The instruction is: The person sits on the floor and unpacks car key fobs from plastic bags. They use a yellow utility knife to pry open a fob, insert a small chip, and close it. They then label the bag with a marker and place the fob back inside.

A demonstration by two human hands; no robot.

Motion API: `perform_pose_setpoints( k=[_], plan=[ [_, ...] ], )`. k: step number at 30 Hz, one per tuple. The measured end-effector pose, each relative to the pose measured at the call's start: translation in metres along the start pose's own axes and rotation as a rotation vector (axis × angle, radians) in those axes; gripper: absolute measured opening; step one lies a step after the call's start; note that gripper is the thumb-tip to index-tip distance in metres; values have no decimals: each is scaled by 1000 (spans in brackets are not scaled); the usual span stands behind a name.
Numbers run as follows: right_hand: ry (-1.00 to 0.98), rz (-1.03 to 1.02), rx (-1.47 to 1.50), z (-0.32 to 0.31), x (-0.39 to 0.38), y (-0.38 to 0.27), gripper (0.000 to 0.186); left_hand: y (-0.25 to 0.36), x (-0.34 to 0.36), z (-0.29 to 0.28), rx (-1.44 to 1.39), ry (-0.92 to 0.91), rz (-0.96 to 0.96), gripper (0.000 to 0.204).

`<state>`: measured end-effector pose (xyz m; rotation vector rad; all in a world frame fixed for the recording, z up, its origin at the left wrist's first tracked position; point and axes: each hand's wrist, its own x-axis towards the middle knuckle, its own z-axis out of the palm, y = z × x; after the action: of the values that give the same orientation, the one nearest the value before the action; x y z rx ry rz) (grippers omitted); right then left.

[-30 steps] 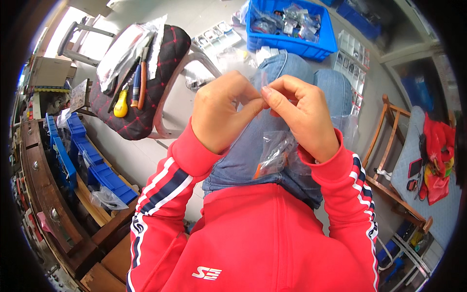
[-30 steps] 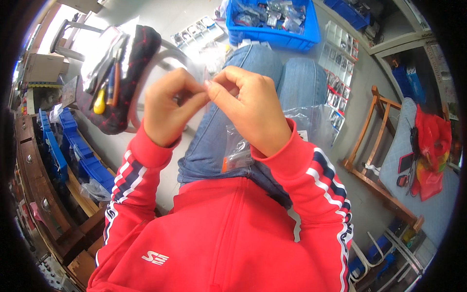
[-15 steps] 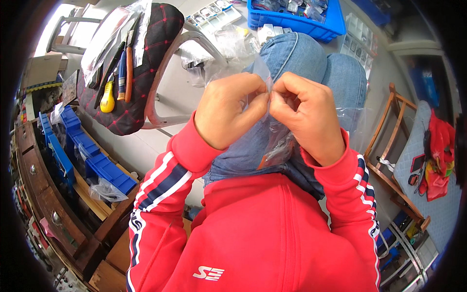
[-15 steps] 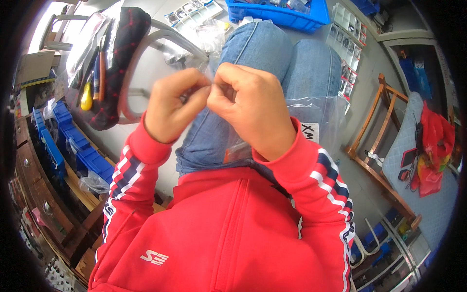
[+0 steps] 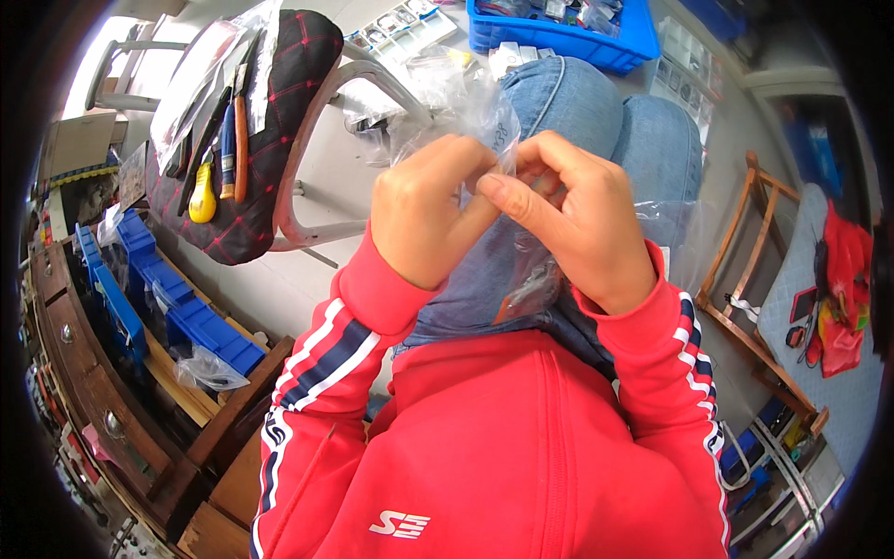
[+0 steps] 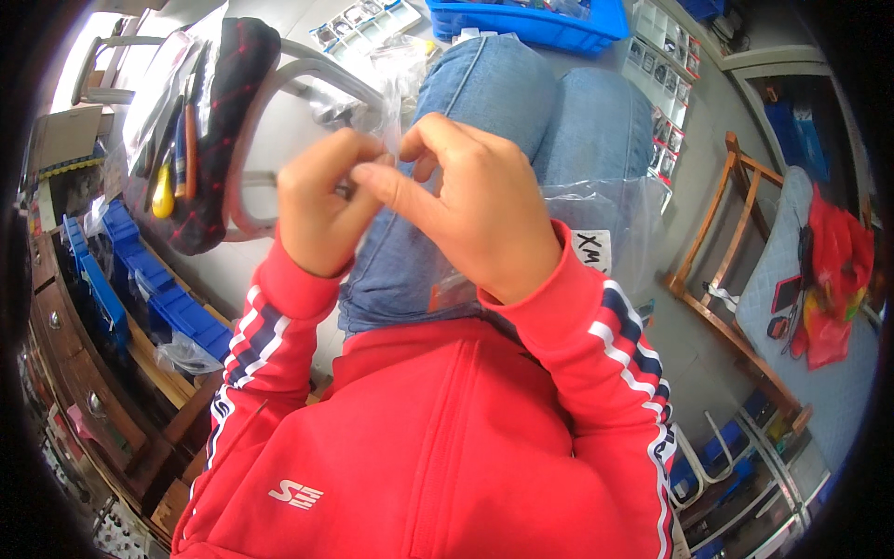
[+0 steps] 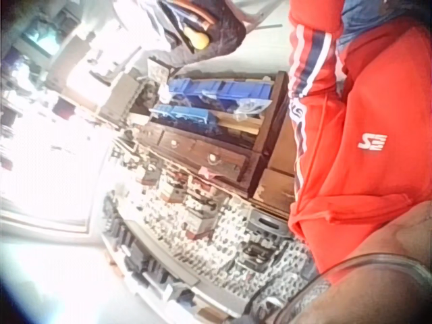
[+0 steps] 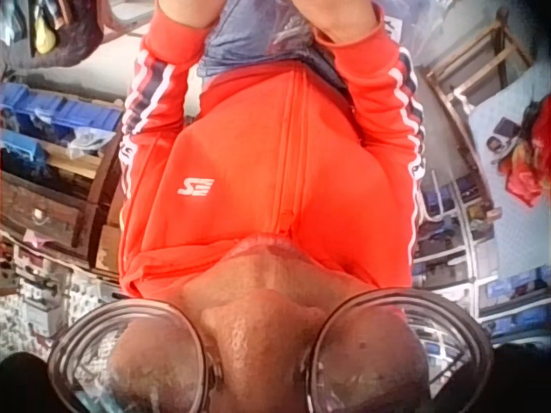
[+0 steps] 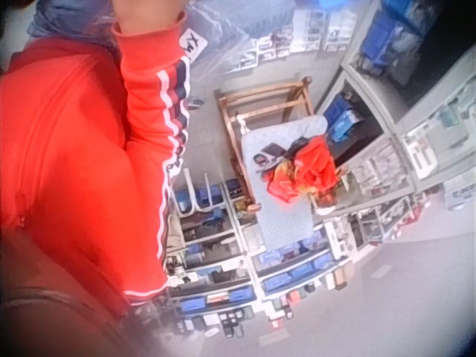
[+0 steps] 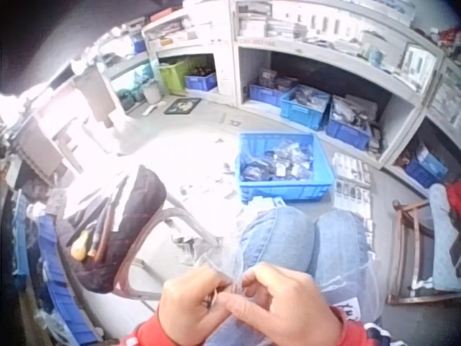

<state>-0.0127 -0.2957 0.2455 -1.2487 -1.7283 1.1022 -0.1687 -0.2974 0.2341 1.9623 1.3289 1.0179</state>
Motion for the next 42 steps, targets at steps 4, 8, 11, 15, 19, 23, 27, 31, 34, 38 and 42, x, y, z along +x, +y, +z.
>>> perform_pose_setpoints(
  k=[4,8,11,15,19,23,27,31,34,38,42],
  plan=[
    [-91,52,77,-4,-3,2,22,0,-5,-2,-75,-76,-95,10],
    [-16,-46,-206,0,-6,5,17,2,-4,-3,-154,-68,-174,2],
    [59,20,-216,5,-7,4,15,6,0,-4,-63,-133,-90,4],
    [66,2,-201,4,-8,4,17,10,4,-7,-24,-293,-136,14],
    [-29,9,-238,-6,-10,3,20,13,10,-13,2,-428,-85,13],
    [-174,25,-29,-19,-10,5,21,14,14,-19,-142,-520,-152,5],
    [-158,23,226,-14,-11,7,20,10,8,-22,-330,-451,-269,5],
    [172,0,-211,10,-12,5,16,0,1,-14,-327,-157,-280,9],
    [296,-4,-269,16,-9,8,14,-4,1,-6,-145,-68,-196,10],
    [254,-3,-344,-3,-5,7,18,-4,6,-2,96,-31,-51,10],
    [150,42,312,-16,-8,-2,15,-17,21,5,-1079,281,-541,12]
  ],
)
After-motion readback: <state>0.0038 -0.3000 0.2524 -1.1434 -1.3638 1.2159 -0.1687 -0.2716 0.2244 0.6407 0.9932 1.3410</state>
